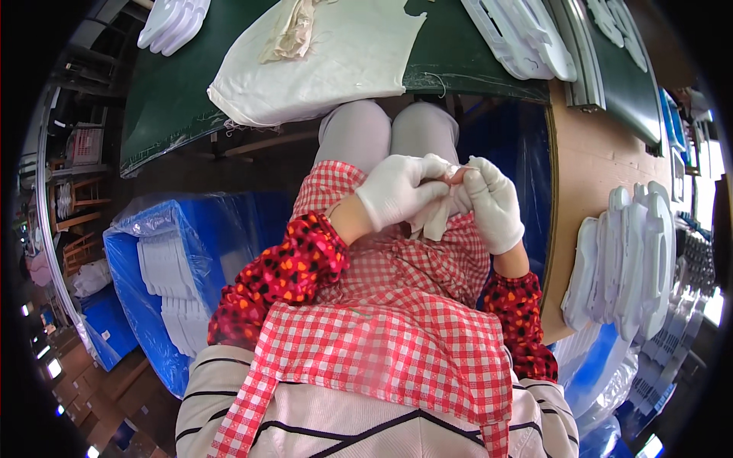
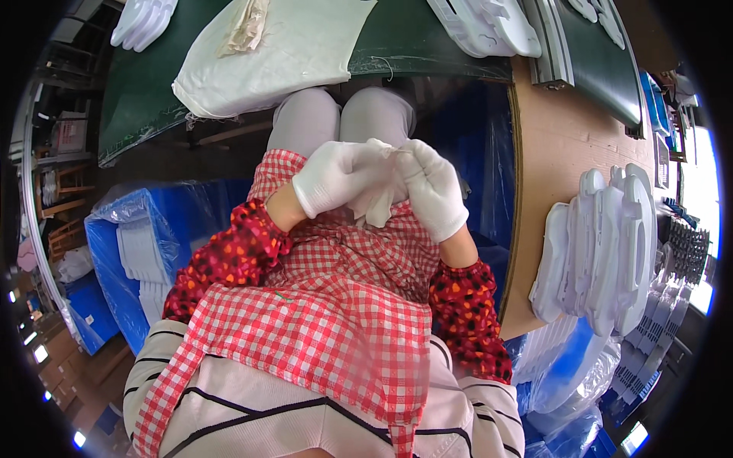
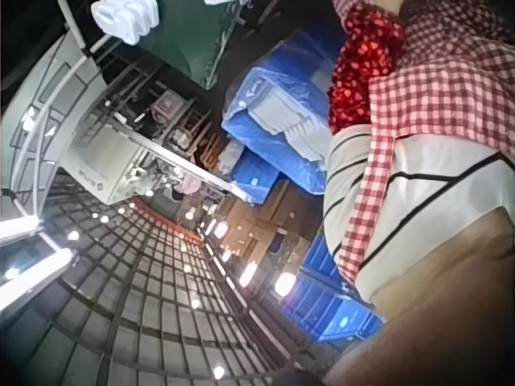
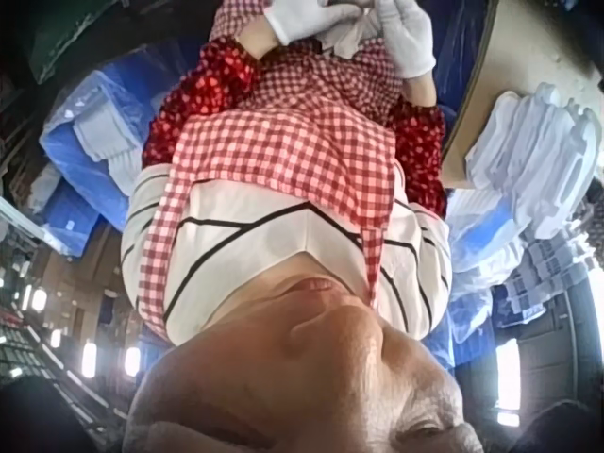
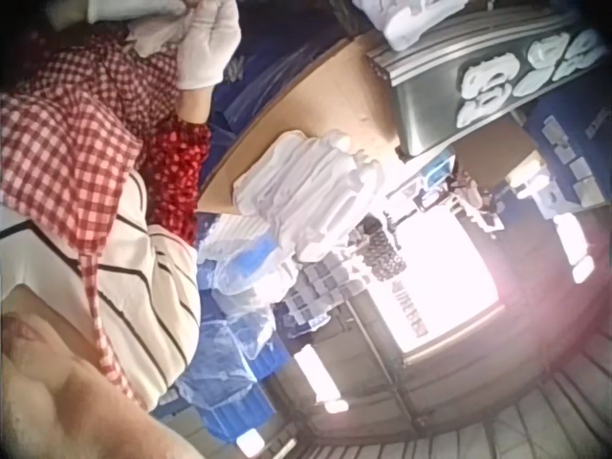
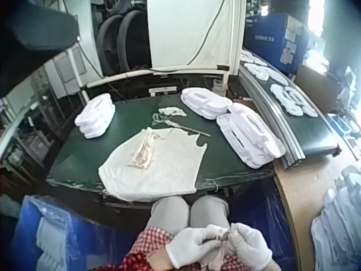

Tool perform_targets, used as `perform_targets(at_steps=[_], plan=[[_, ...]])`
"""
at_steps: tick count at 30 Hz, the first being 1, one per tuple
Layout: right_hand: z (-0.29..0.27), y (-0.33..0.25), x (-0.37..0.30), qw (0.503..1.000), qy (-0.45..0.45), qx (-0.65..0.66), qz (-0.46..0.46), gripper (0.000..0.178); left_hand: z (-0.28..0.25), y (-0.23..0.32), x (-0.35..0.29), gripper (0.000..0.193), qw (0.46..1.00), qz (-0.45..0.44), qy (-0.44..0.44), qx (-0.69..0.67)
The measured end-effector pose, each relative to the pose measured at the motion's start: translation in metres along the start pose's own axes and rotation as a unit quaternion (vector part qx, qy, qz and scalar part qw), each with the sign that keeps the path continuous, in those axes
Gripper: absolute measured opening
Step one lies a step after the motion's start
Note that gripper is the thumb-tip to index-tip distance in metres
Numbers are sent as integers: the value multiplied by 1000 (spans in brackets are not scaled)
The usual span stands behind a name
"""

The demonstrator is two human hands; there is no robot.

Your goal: Manually assembling and connecting small white plastic components and organizing them into stacks at an assembly station.

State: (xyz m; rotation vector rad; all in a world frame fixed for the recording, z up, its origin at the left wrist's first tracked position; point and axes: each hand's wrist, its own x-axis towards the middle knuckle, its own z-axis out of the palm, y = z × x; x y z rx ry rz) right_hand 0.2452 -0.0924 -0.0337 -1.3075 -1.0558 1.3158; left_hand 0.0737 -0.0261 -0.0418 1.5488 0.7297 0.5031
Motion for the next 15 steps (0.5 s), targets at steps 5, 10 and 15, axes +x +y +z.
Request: perform_targets(at_steps=[5,10,15], plan=[[-5,-13,4,988,38,139,58,23,9,0,9,21,992,25,45,116],[-7,-26,13,962,65,250,86,23,17,2,11,18,981,66,68,170],[-7,-21,18,949,97,271,132,22,24,-2,5,13,943,203,80,250]])
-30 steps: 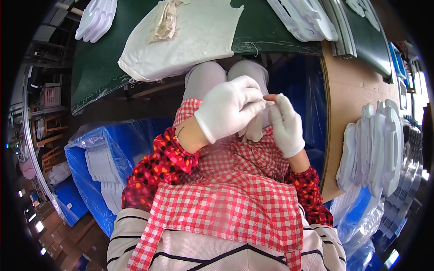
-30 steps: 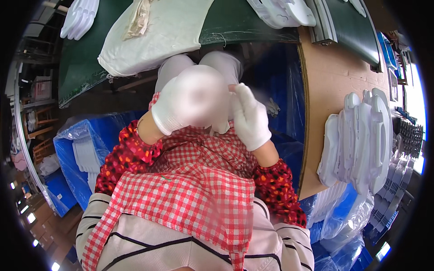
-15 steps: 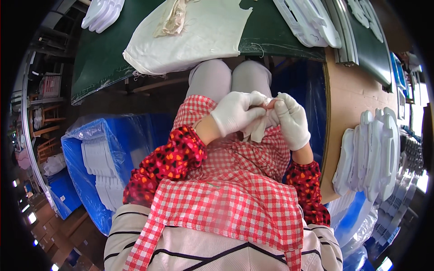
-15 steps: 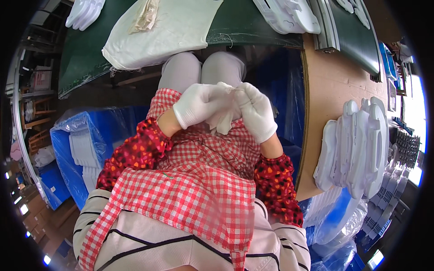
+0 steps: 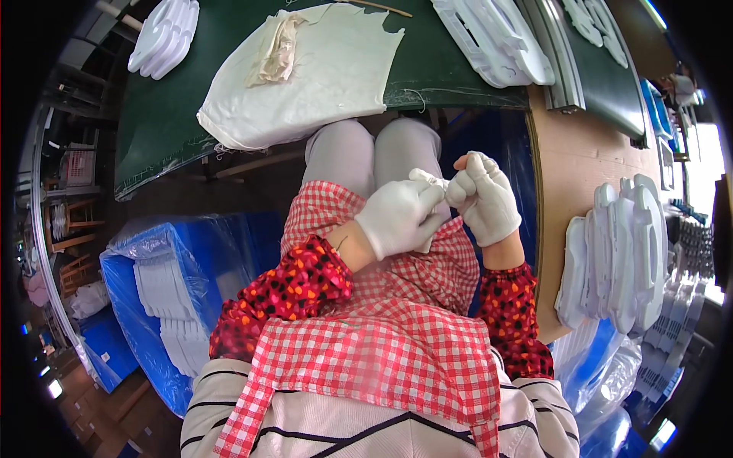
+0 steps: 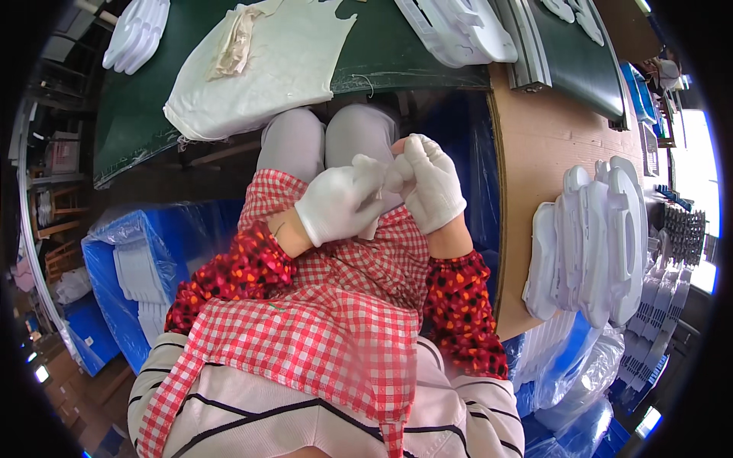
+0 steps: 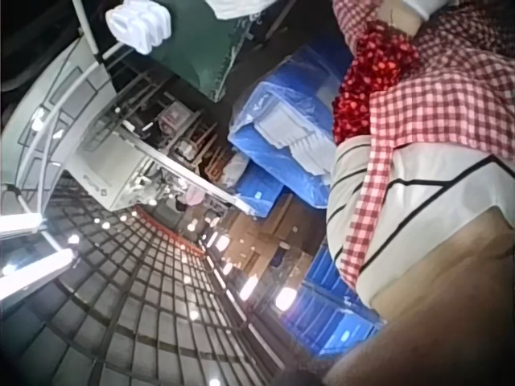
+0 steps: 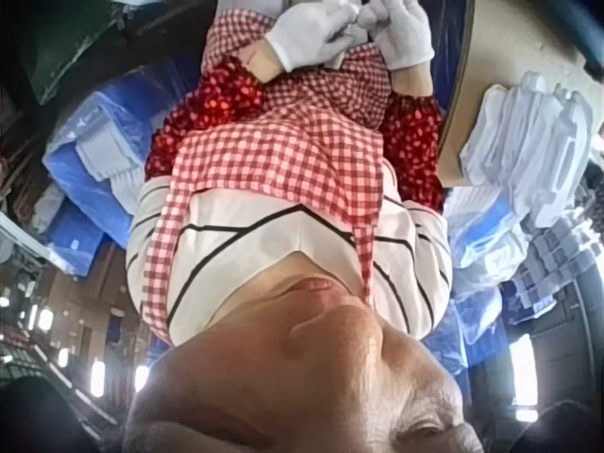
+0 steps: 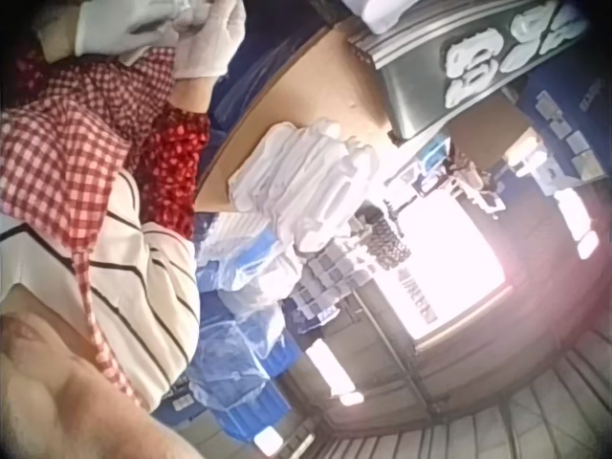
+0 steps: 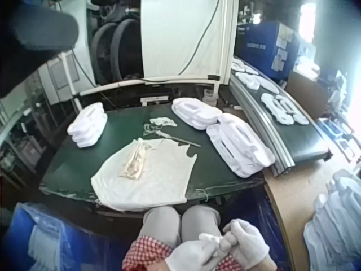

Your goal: Manually assembling and connecting small white plastic components and organizing them into stacks at an assembly station.

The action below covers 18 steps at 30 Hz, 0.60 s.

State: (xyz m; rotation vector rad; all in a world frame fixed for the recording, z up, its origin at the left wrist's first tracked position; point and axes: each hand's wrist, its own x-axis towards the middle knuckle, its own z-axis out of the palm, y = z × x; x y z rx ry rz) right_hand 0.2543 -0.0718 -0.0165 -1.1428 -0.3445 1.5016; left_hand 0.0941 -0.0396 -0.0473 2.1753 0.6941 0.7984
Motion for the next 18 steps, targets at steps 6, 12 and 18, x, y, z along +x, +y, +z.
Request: perform_targets(at_steps=[6,12,18], plan=[[-3,-2,-14,993,-34,-100,-44,27,-5,-3,3,15,998,-5,-33,56],[-31,15,-34,995,-46,-77,48,30,-19,-11,5,14,804,-343,-58,-483],[-38,39,-50,988,-60,-51,135,33,-21,-24,-3,4,762,-375,-68,-523]])
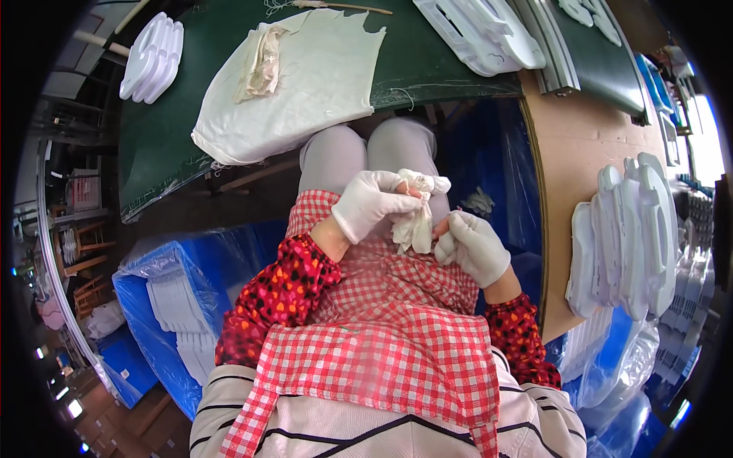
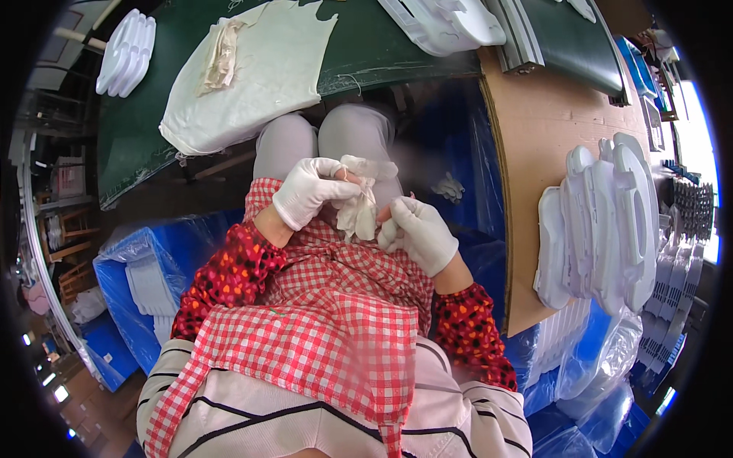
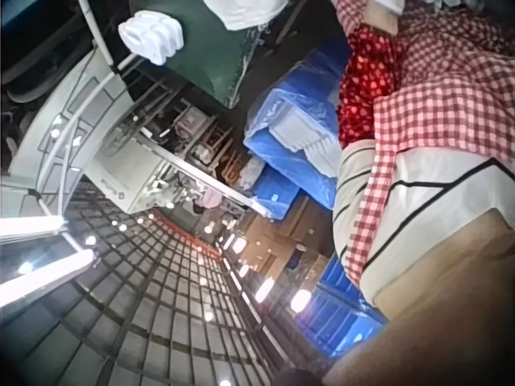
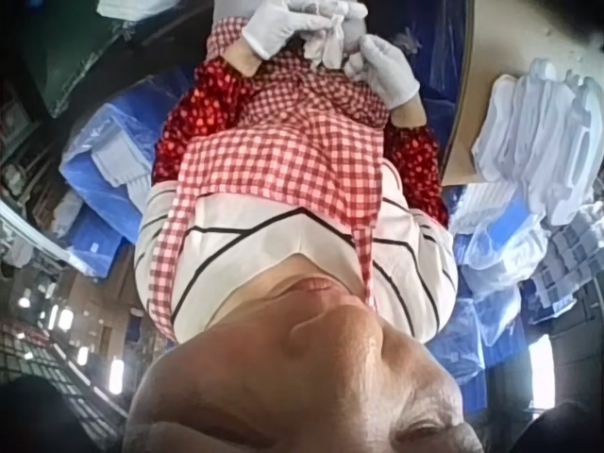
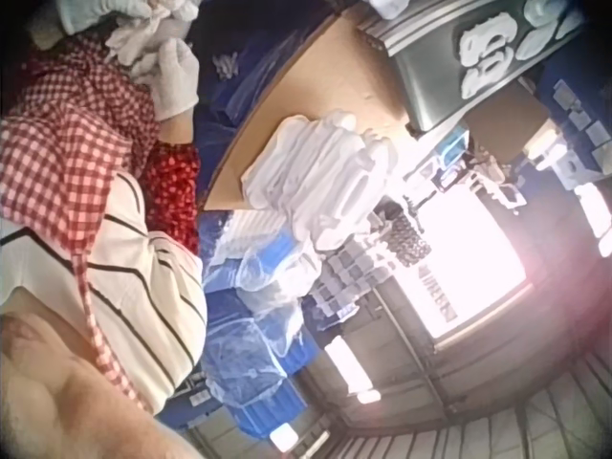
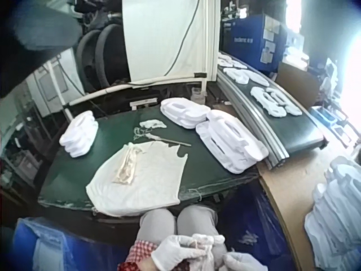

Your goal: Manually assembling and connecting small white plastic components and organizing them into stacks at an assembly station.

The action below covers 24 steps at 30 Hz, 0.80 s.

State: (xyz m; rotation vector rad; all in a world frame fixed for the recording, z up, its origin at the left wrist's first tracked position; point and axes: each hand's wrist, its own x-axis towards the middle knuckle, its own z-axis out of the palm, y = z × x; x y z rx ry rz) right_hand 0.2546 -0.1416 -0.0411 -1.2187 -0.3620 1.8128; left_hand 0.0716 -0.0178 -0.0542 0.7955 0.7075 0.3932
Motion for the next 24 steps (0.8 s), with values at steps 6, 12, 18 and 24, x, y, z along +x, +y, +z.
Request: perform_targets(at_steps=[6,12,18,24], plan=[[-15,-11,-14,993,46,-103,19,36,4,1,-5,4,947,173,38,268],[-11,-32,3,806,299,-368,-354,27,-3,11,2,19,543,529,-78,647],[21,-31,43,685,69,-593,-417,9,-8,5,5,20,466,582,-110,657],[15,-32,42,761,39,-531,-371,9,-12,2,6,22,475,596,-120,637]])
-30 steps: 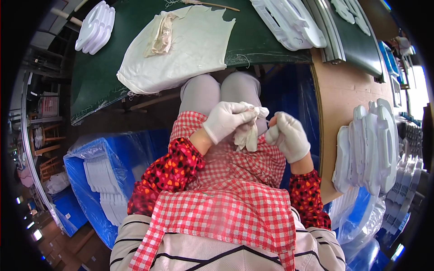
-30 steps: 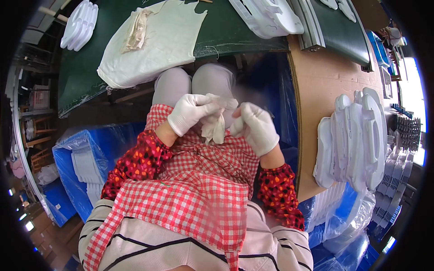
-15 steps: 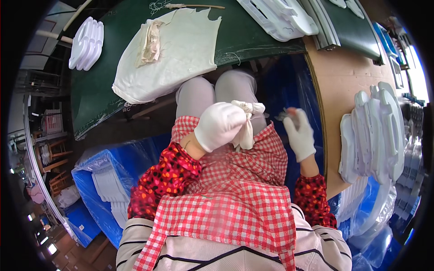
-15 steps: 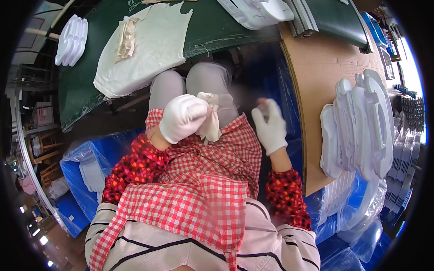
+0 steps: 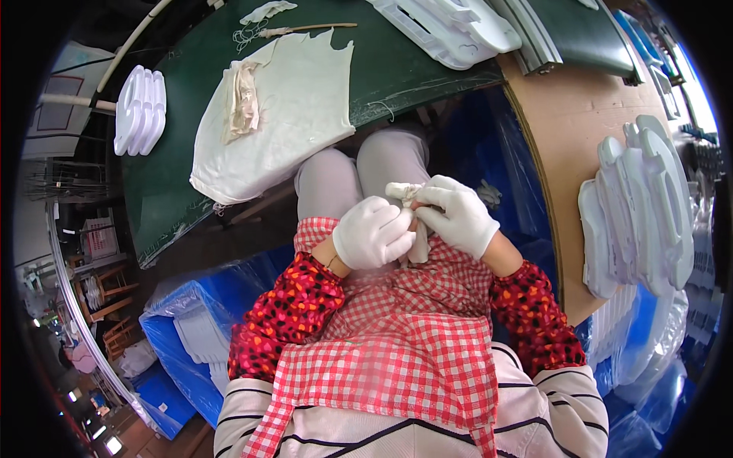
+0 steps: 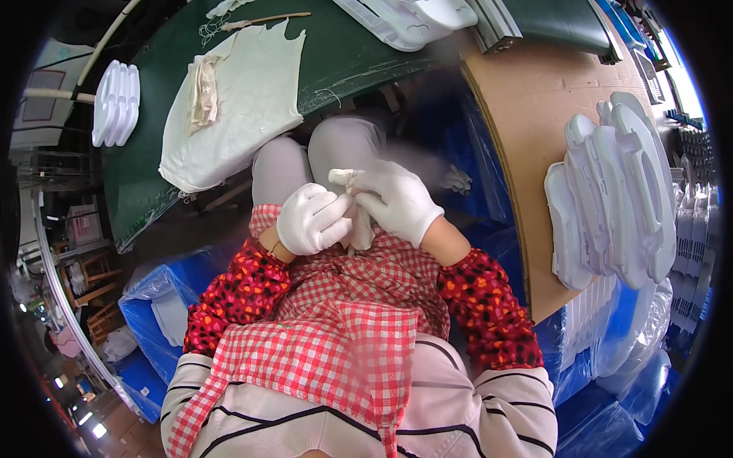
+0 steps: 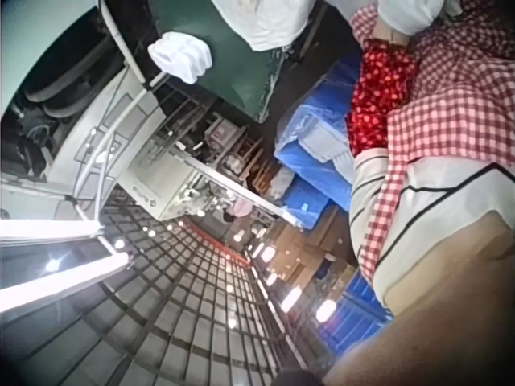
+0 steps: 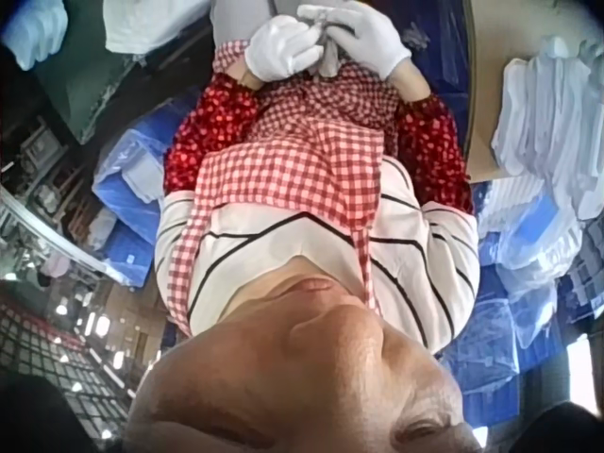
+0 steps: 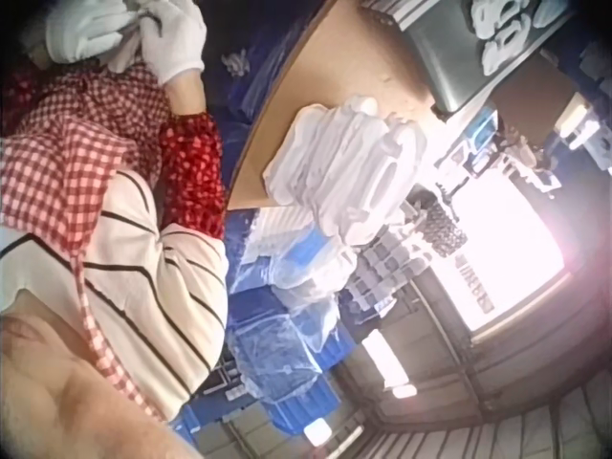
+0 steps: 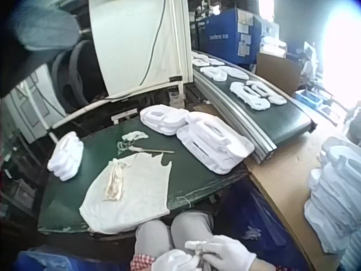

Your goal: Manually assembling and connecting small white plastic components and organizing them into stacks at an assembly station.

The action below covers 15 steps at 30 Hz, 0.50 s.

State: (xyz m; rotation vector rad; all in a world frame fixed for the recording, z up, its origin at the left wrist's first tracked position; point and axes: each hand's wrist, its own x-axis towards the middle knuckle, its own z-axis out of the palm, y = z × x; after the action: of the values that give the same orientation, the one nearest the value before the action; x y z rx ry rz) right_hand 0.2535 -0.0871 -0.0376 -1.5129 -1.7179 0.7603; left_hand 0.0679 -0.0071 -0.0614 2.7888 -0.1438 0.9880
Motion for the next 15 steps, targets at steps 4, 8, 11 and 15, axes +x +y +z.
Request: perform_targets(at_steps=[4,8,11,15], plan=[[0,2,-1,999,-6,-2,46,10,1,0,-2,25,998,-51,11,-32],[-8,3,-1,984,-28,94,152,21,2,-4,0,30,989,-118,47,-82],[-12,-4,-2,978,-55,130,155,17,9,-3,-4,20,983,-154,65,-83],[-9,-6,-7,980,-56,118,152,20,8,-2,-4,19,981,-158,58,-92]])
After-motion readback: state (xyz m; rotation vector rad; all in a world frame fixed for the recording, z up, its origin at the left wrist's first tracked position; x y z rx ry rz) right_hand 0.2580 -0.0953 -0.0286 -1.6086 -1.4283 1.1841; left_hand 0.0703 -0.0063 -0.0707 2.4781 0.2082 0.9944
